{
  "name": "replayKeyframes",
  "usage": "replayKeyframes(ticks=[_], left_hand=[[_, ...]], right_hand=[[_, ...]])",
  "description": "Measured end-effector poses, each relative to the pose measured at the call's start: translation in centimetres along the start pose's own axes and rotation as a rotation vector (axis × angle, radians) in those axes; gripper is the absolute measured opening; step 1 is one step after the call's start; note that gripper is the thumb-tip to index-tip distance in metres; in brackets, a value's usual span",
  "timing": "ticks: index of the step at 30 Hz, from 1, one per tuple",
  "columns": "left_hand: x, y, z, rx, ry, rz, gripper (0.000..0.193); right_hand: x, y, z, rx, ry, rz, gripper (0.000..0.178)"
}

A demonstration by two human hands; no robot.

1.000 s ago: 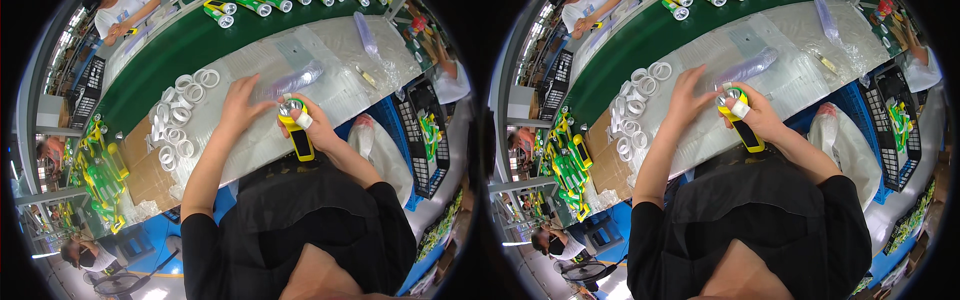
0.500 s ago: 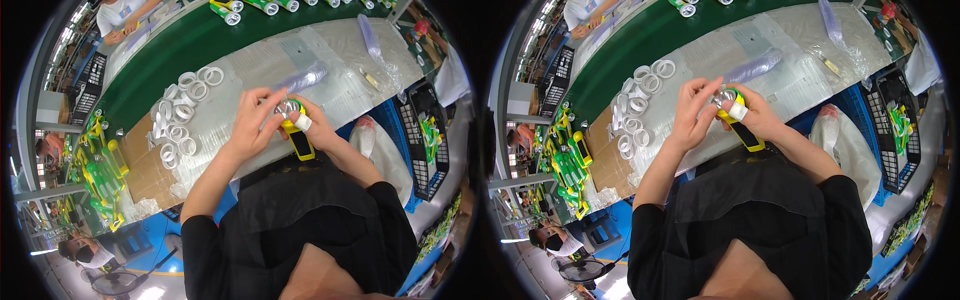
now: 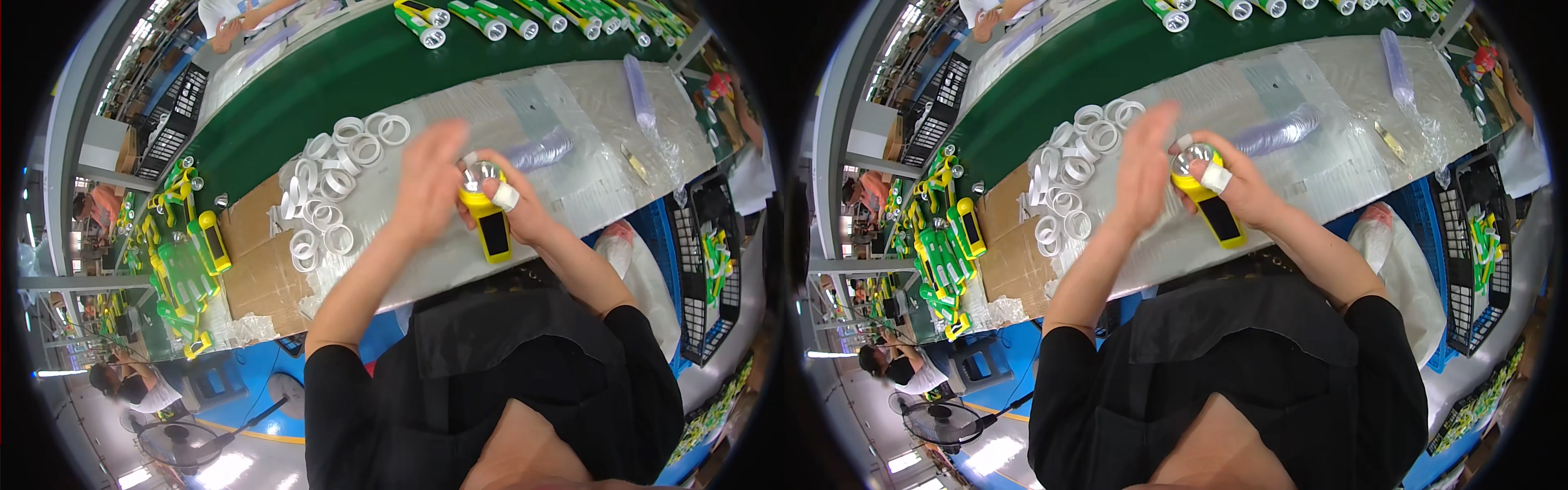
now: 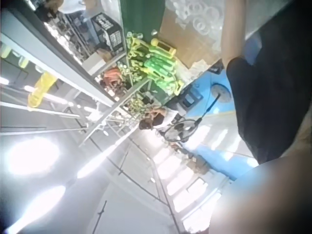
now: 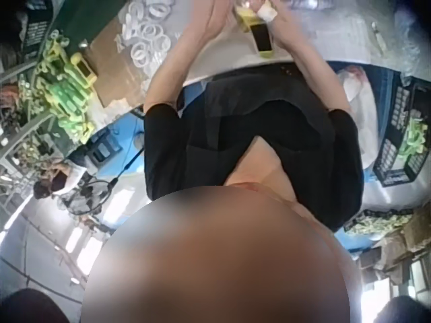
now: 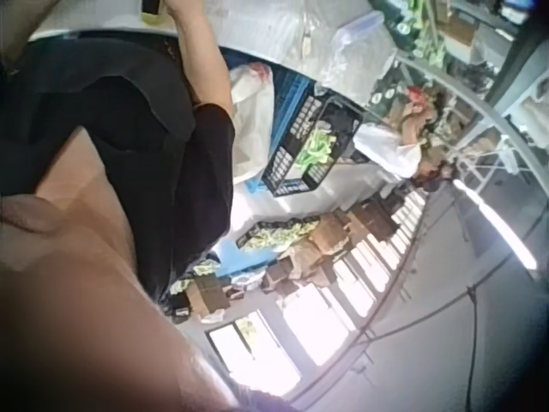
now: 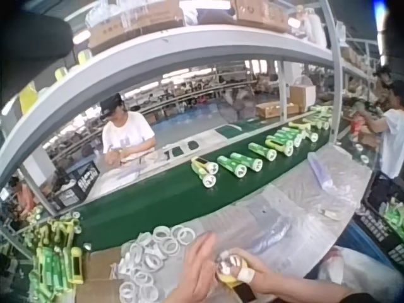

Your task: Assembling plastic flashlights by attaching lenses and rings to the bodies.

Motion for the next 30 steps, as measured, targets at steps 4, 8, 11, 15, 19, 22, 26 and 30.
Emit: replayKeyframes(ticks=[4,8,11,15,19,22,26,30], left_hand=[[-7.0,-3.6,3.1,-0.176,-0.003,0.563,0.053],[-11.6,-3.4,0.6,-0.784,-0.116,0.669,0.062],[-7.9,-4.4,2.2,-0.503,-0.124,0.414,0.054],[-3.4,-4.7,2.8,0.079,-0.437,-0.585,0.043],[0.0,-4.8,2.6,0.017,-0.157,-0.323,0.031],[0.8,-5.0,2.5,-0.028,-0.089,-0.100,0.028],[1.3,-5.1,2.5,-0.180,-0.021,0.049,0.035],[2.2,-4.8,2.9,-0.210,0.040,0.041,0.041]], right_hand=[[-1.6,-0.2,1.7,0.001,-0.111,-0.129,0.059],[-1.4,0.7,2.7,-0.011,-0.169,-0.201,0.053],[-1.7,0.6,3.2,0.001,-0.221,-0.238,0.049],[-1.3,0.0,4.1,0.013,-0.261,-0.281,0.043],[-0.9,0.4,4.3,0.016,-0.267,-0.322,0.043],[-0.4,0.4,4.4,-0.053,-0.324,-0.284,0.042],[-0.5,0.4,4.0,-0.127,-0.269,-0.277,0.045],[-2.6,0.4,3.2,0.012,-0.592,-0.516,0.046]])
Point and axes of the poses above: each hand's wrist, its own z-axis towards the middle knuckle, its own y-axis out of the palm, x = y × z, the point moved 5 cm from there along z, towards the middle knuckle, and after that the axes turned 7 degrees about y, right-handed, at the moved point
